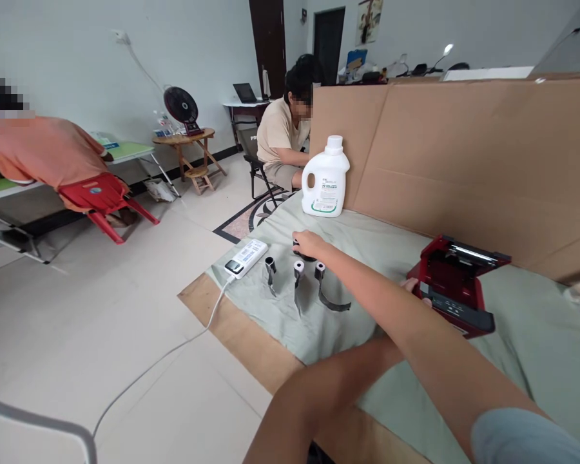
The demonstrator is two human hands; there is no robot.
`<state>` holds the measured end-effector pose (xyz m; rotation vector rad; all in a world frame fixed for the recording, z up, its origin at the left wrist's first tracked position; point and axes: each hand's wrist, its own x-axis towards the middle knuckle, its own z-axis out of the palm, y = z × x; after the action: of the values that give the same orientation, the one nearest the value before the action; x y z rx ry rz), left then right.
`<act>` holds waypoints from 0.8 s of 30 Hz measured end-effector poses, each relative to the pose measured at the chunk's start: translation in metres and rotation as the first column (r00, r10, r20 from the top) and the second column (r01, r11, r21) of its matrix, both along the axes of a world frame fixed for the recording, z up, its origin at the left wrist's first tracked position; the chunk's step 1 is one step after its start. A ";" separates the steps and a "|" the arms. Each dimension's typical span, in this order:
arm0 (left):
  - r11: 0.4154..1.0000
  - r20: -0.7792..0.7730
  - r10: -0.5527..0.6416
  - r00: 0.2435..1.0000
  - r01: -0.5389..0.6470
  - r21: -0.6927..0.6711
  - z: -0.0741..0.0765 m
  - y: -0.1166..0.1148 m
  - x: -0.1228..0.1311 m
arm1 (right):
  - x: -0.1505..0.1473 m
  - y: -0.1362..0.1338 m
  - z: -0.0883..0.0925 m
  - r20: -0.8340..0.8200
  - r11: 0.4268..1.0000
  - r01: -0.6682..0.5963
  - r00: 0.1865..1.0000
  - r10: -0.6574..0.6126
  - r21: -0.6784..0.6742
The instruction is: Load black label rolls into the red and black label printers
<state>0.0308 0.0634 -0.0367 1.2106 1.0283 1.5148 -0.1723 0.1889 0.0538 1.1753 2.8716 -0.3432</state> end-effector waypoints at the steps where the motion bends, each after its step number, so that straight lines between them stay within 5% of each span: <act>1: 1.000 -0.011 0.002 1.000 -0.002 -0.008 0.003 0.000 -0.001 | 0.001 -0.002 -0.003 0.021 1.000 -0.003 1.000 0.003 -0.011; 8: 0.998 -0.015 0.053 0.998 -0.052 0.025 0.002 0.001 0.005 | 0.026 -0.026 0.018 -0.086 0.994 0.012 0.996 -0.003 0.109; 12: 0.998 -0.027 0.060 0.998 -0.059 0.033 0.000 0.002 0.005 | 0.034 -0.048 0.027 -0.033 0.999 -0.028 0.999 0.027 -0.026; 18: 0.997 -0.078 0.069 0.995 -0.066 0.044 0.008 -0.002 0.000 | 0.028 -0.067 0.016 0.023 0.990 -0.056 0.998 0.060 -0.127; 22: 0.995 -0.058 0.085 0.995 -0.082 0.055 0.004 0.001 0.001 | 0.065 -0.065 0.016 -0.248 0.969 -0.113 0.967 0.056 -0.221; 24: 0.998 -0.022 0.065 0.998 -0.065 0.027 0.003 0.002 0.002 | 0.100 -0.065 0.023 -0.481 0.940 -0.143 0.877 -0.026 -0.311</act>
<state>0.0331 0.0649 -0.0339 1.2255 1.0754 1.5721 -0.0719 0.1237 0.0767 1.0508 3.0364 -1.2340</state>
